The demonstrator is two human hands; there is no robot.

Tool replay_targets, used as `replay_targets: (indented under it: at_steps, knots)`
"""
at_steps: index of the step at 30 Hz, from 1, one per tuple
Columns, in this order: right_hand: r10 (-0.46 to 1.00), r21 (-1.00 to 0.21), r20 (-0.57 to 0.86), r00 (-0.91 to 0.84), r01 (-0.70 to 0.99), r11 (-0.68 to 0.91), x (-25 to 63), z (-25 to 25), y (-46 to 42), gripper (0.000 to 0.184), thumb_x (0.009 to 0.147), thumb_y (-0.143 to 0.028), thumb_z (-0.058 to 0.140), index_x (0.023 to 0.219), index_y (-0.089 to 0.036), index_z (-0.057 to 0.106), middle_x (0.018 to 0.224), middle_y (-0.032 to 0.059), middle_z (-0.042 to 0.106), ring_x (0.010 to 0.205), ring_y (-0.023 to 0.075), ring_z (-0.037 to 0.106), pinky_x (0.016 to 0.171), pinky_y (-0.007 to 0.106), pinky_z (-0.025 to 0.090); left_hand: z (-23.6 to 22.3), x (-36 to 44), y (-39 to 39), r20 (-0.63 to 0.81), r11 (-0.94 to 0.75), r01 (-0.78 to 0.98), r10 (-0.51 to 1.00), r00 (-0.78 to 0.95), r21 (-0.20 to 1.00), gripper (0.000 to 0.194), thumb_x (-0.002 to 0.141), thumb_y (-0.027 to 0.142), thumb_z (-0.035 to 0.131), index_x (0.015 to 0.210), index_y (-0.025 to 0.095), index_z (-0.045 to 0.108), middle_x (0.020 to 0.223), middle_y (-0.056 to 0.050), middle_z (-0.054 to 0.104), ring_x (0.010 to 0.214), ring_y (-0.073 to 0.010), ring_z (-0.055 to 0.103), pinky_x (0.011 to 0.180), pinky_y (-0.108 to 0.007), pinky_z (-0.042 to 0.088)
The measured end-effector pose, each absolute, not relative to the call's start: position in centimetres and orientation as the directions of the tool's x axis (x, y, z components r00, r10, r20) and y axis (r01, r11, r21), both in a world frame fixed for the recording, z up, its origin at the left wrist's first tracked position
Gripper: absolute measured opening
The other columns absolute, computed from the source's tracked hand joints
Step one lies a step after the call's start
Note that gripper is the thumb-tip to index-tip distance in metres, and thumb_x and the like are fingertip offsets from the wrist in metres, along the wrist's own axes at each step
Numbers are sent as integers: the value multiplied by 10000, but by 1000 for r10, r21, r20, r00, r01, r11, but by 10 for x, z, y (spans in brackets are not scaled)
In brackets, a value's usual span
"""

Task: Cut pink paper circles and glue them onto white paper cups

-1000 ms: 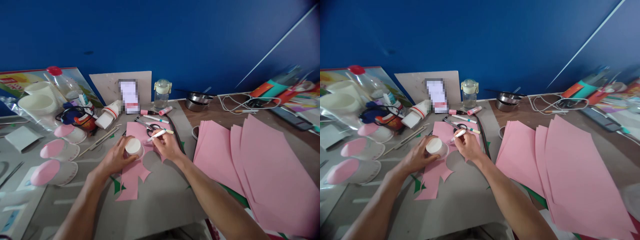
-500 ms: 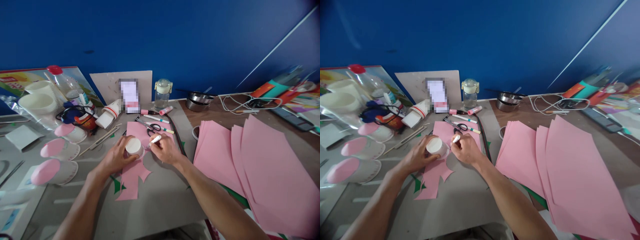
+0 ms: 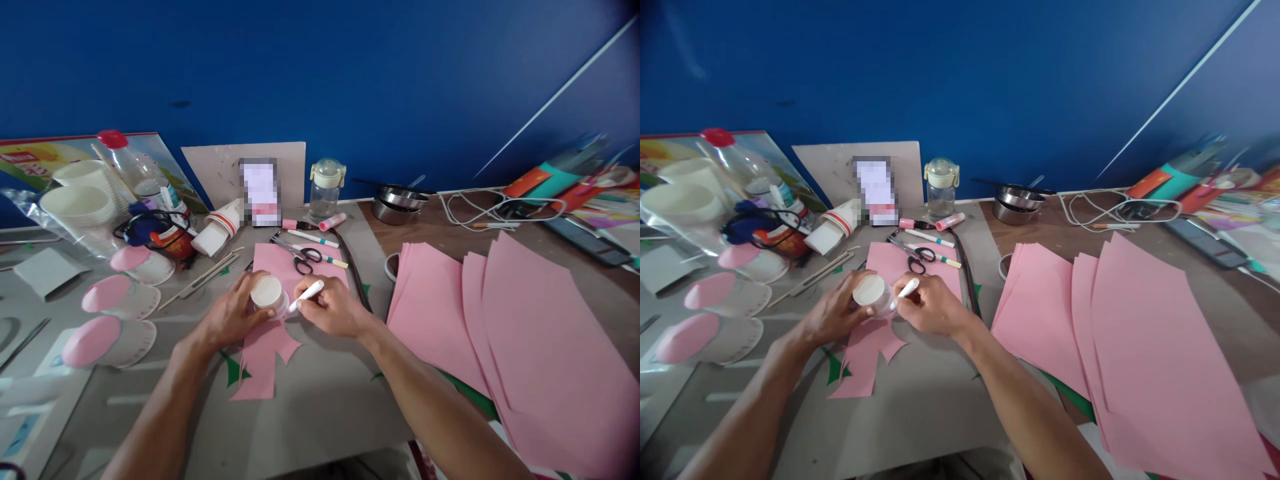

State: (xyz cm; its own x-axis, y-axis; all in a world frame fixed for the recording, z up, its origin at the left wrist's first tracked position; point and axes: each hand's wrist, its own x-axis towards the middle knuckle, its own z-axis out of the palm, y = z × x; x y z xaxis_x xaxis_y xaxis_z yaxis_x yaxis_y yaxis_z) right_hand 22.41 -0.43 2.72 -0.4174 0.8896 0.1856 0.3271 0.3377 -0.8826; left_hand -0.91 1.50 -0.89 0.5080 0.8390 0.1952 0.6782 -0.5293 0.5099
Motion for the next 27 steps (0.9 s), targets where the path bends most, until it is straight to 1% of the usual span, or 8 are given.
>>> replay_targets:
  at_steps: [3, 5, 11, 14, 19, 22, 24, 27]
  knots:
    - [896, -947, 96, -433, 239, 217, 230, 32, -4, 110, 776, -143, 498, 796, -179, 600, 565, -43, 545, 494, 91, 460, 457, 191, 316, -7, -11, 14, 173, -531, 682, 835, 522, 503, 524, 869, 457, 500, 1302, 177, 409, 1161, -138, 568, 1034, -262, 582, 877, -361, 459]
    - [878, -957, 80, -472, 209, 199, 232, 34, -4, 138, 781, -144, 502, 832, -170, 627, 588, -36, 566, 506, 91, 478, 456, 186, 326, -6, -12, 14, 151, -524, 696, 838, 524, 491, 517, 887, 454, 463, 1319, 178, 392, 1153, -141, 566, 993, -259, 590, 855, -369, 464]
    - [740, -883, 196, -644, 212, 419, 226, 25, -6, 233, 756, -78, 513, 887, -169, 683, 766, -2, 670, 628, 95, 529, 591, 190, 396, -7, -13, 14, 149, -530, 706, 836, 528, 470, 531, 888, 454, 452, 1327, 160, 389, 1170, -151, 547, 1021, -266, 575, 864, -364, 456]
    - [730, -871, 182, -659, 236, 430, 226, 21, -4, 242, 754, -75, 516, 900, -169, 685, 762, -4, 669, 636, 94, 532, 607, 189, 395, -8, -12, 15, 150, -524, 707, 840, 522, 475, 522, 882, 460, 463, 1307, 162, 407, 1151, -143, 555, 1003, -261, 579, 868, -363, 455]
    - [744, -878, 129, -656, 273, 393, 231, 22, 0, 249, 745, -74, 502, 884, -172, 684, 709, -29, 632, 579, 80, 483, 568, 186, 366, -9, -13, 16, 153, -529, 701, 836, 527, 478, 507, 879, 453, 469, 1295, 167, 424, 1135, -134, 561, 1007, -262, 581, 858, -367, 461]
    - [733, -868, 129, -668, 282, 409, 231, 21, 1, 258, 754, -76, 496, 899, -170, 689, 718, -22, 646, 583, 86, 496, 568, 191, 369, -8, -13, 16, 156, -537, 696, 831, 534, 476, 508, 881, 462, 464, 1284, 156, 430, 1125, -136, 559, 991, -256, 577, 852, -367, 459]
    - [720, -848, 164, -674, 277, 452, 229, 19, 0, 263, 758, -76, 499, 911, -171, 691, 757, -7, 676, 604, 95, 525, 591, 199, 388, -8, -13, 16, 153, -537, 695, 830, 536, 478, 514, 880, 473, 461, 1281, 153, 430, 1118, -134, 557, 964, -249, 579, 830, -357, 463]
    - [684, -786, 268, -678, 256, 562, 225, 16, -3, 256, 760, -69, 511, 907, -175, 691, 797, 8, 712, 653, 113, 577, 689, 226, 423, -7, -13, 16, 143, -530, 693, 832, 535, 489, 521, 883, 479, 458, 1290, 157, 418, 1127, -134, 555, 982, -250, 574, 831, -352, 460]
